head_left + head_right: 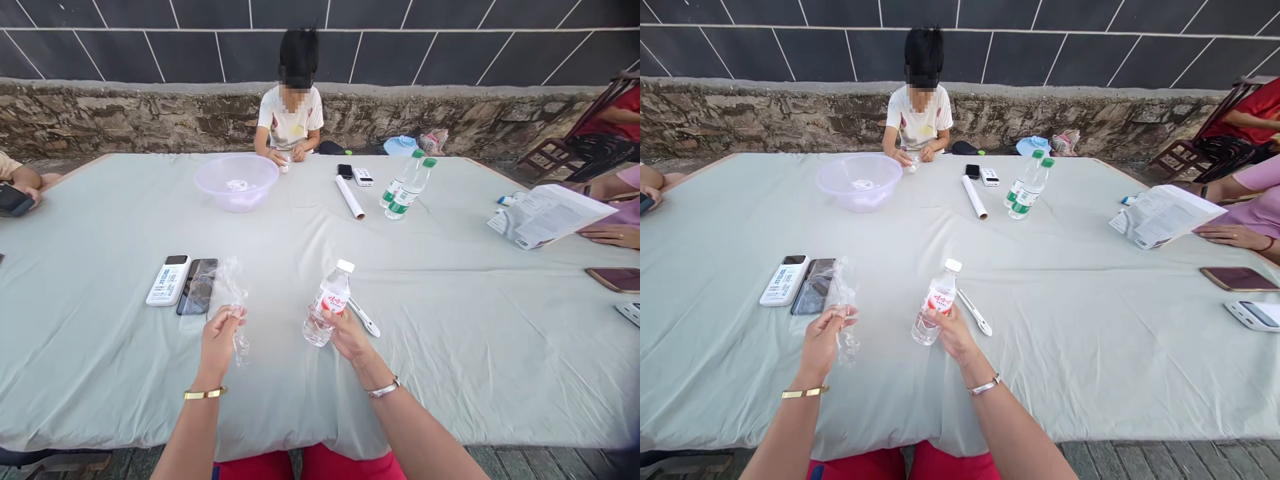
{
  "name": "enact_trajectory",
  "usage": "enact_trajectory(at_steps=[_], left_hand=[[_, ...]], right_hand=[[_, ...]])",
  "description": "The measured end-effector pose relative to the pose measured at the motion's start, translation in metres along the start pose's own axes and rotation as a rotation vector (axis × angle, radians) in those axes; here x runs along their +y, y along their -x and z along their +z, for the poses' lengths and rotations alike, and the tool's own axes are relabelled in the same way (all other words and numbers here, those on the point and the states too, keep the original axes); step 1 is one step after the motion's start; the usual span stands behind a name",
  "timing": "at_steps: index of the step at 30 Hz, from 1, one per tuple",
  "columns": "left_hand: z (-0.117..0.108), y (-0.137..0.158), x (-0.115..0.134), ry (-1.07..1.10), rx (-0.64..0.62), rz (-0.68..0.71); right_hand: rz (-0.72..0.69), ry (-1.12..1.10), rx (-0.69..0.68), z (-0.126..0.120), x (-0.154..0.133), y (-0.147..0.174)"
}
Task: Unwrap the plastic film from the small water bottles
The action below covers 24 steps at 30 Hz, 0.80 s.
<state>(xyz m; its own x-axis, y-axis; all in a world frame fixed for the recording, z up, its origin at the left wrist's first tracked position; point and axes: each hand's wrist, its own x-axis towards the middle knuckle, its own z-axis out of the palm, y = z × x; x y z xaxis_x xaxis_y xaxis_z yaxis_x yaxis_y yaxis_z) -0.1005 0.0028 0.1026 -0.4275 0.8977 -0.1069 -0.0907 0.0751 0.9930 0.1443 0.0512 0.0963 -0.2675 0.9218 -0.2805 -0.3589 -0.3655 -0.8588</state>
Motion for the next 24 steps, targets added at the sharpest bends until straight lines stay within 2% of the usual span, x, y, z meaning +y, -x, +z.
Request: enact_trajectory(at_steps=[6, 12, 15, 19, 24], left_hand=[[0.015, 0.008, 0.006, -0.007, -0.193, -0.069], [0.018, 0.014, 0.018, -0.319, -0.237, 0.087], [0.019, 0.016, 0.022, -0.378, -0.253, 0.088], [0.026, 0.015, 0.024, -0.179, -0.268, -0.093], [0.039, 0.016, 0.028, 0.283, -0.340, -0.322]], right_hand=[[-0.131, 0.140, 0.041, -0.002, 0.001, -0.013], [-0.317, 0.353, 0.214, -0.009, -0.012, -0.036], [-0.342, 0.534, 0.339, -0.013, -0.023, -0.047], [-0.337, 0.572, 0.366, -0.015, -0.019, -0.051], [-0.399, 0.665, 0.444, -0.015, -0.002, -0.049]])
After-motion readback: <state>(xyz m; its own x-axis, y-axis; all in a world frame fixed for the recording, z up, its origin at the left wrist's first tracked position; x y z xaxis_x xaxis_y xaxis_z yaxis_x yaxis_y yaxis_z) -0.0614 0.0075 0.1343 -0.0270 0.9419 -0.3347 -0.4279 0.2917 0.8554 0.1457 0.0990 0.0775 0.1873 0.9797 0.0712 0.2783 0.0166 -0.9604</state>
